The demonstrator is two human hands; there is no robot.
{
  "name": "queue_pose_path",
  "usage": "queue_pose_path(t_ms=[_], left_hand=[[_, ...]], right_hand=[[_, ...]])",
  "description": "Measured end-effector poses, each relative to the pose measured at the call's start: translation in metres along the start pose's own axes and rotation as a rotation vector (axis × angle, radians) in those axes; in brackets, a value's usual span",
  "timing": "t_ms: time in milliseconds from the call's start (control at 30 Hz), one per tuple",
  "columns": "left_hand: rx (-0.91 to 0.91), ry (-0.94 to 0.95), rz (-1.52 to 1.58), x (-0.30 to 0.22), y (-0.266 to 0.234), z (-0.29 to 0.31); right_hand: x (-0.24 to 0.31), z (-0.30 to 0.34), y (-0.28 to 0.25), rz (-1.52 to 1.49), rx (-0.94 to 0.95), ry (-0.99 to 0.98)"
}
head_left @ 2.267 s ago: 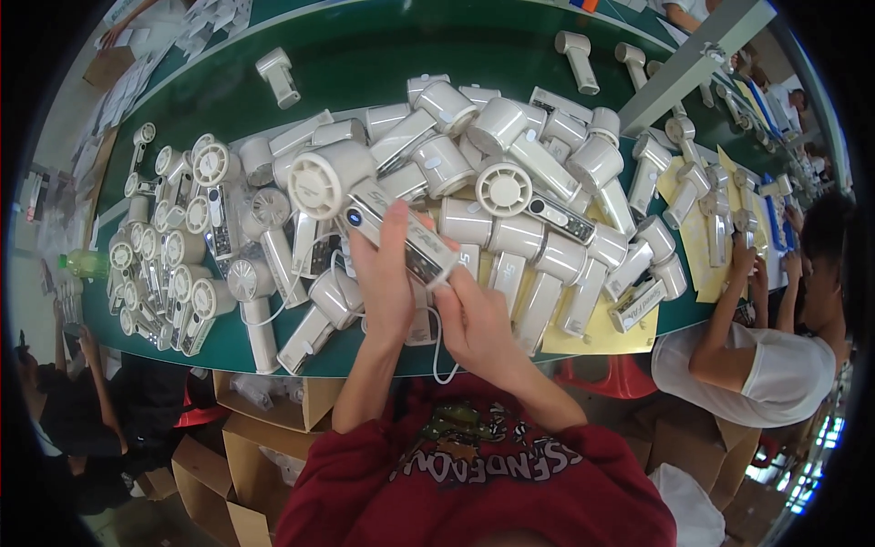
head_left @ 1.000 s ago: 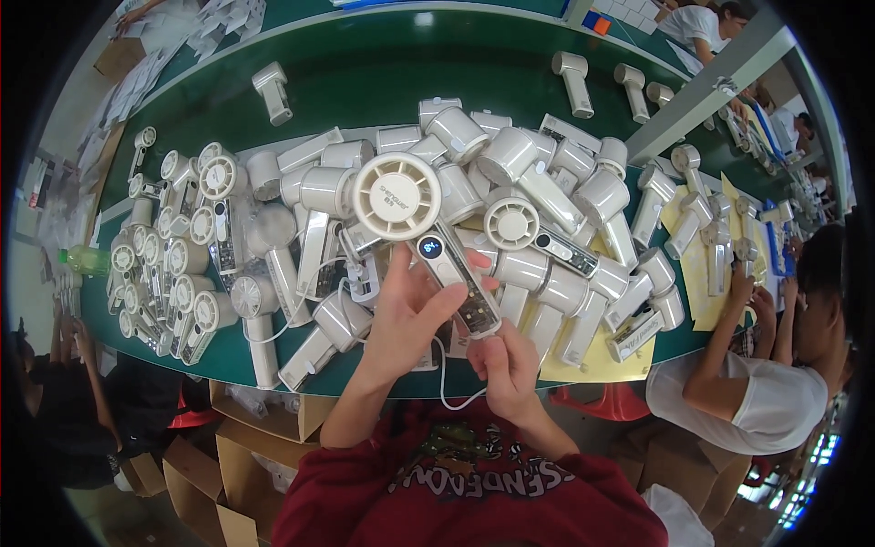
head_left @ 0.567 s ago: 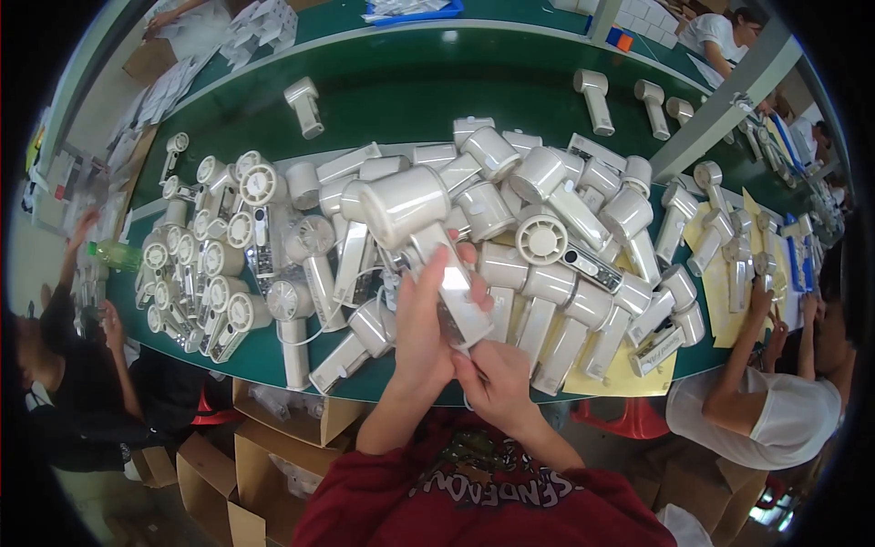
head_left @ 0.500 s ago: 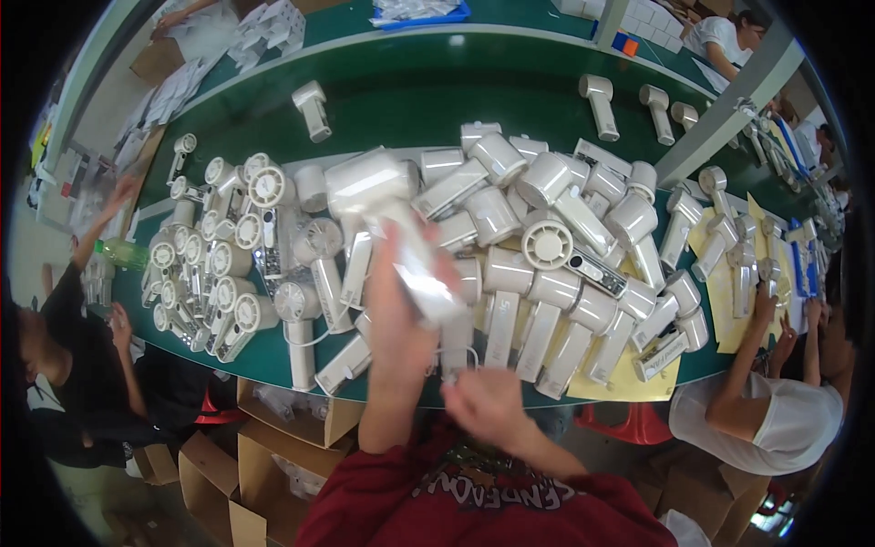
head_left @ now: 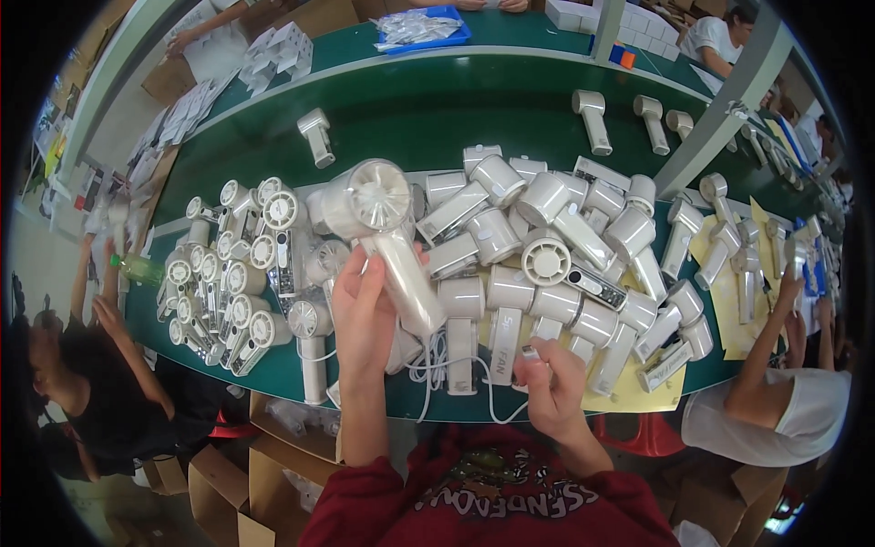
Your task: The person assembles small portable hand fans by hand, fitting internal components into plastic housings.
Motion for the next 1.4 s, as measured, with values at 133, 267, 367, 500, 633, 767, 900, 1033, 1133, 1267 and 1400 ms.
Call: queue_pose_path(t_ms=[133, 267, 367, 500, 633, 767, 900, 1033, 1133, 1267, 1400], left_hand=[[0.196, -0.055, 0.167, 0.005, 0.009, -0.002], [0.445, -0.092, 0.166, 0.001, 0.033, 0.014], [0.422, -0.081, 0.193, 0.006, 0.03, 0.015], [0.288, -0.129, 0.123, 0.027, 0.025, 0.02], [0.548, -0.57, 0.398, 0.052, 0.063, 0.049], [0.612, -0.662, 0.534, 0.064, 0.071, 0.062], [0.572, -0.481, 0.178, 0.065, 0.05, 0.055], [0.577, -0.452, 0.102, 0.057, 0.055, 0.061], [0.515, -0.419, -0.042, 0.057, 0.052, 0.057], [0.547, -0.498, -0.015, 0.065, 0.046, 0.058], [0.675, -0.653, 0.107, 0.067, 0.058, 0.065]], right_hand=[[-0.01, -0.002, 0.003, -0.069, 0.04, 0.05], [-0.012, -0.02, 0.004, -0.215, -0.017, 0.118], [-0.004, -0.033, -0.002, -0.247, -0.107, 0.062], [-0.007, -0.041, -0.01, -0.371, -0.262, 0.166], [0.002, -0.049, -0.015, -0.227, -0.172, -0.001], [0.026, -0.065, -0.001, -0.101, 0.007, -0.257], [0.024, -0.067, 0.002, -0.033, 0.046, -0.223], [0.025, -0.061, 0.001, -0.079, 0.013, -0.251], [0.019, -0.063, 0.002, -0.142, 0.003, -0.132], [0.011, -0.061, 0.001, -0.128, 0.07, -0.108], [0.021, -0.066, -0.006, -0.079, 0.255, -0.191]])
Point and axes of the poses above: each hand's wrist, its own z-axis away from the middle knuckle, its own y-axis out of the palm, x = y × z, the point moved 9 cm from there along -z, towards the middle knuckle, and after that the axes turned 9 degrees about -y, right-handed, at the moved point
